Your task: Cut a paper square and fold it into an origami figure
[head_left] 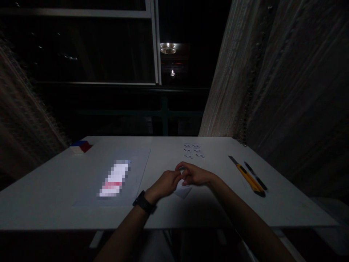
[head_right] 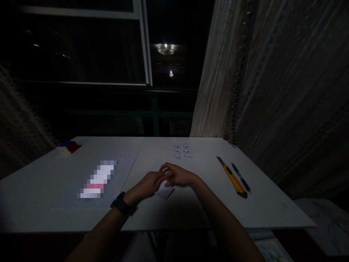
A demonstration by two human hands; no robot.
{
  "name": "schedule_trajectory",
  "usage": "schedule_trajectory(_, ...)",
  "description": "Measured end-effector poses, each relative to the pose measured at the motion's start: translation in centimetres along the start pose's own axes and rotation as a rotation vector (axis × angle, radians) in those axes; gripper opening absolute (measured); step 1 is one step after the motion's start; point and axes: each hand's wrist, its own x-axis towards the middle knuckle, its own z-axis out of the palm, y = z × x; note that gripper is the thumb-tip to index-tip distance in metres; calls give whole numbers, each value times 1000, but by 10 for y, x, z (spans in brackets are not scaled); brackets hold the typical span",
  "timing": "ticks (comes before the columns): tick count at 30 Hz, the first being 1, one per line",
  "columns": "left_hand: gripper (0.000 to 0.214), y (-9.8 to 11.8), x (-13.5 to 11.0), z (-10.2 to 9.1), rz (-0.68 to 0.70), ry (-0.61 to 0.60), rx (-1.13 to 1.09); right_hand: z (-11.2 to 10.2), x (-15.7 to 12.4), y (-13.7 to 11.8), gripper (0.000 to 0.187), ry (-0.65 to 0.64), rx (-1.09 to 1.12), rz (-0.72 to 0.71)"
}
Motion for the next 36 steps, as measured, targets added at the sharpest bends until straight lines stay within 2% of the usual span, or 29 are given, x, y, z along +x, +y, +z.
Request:
schedule_trajectory(8,36,0,1,2,3,-2,15,2,0,-1,56,8,3,16)
schedule_trajectory(21,34,-1,1,0,18,-25,-13,-5,0,3,48,-65,24,-41)
schedule_trajectory(28,33,-5,0,2,22,-16,-38,-7,0,5,47,12,-6,-1)
schedule_trajectory(36,32,-3,2,0,12,-38,-31,-5,-1,0,44,-19,46,-43)
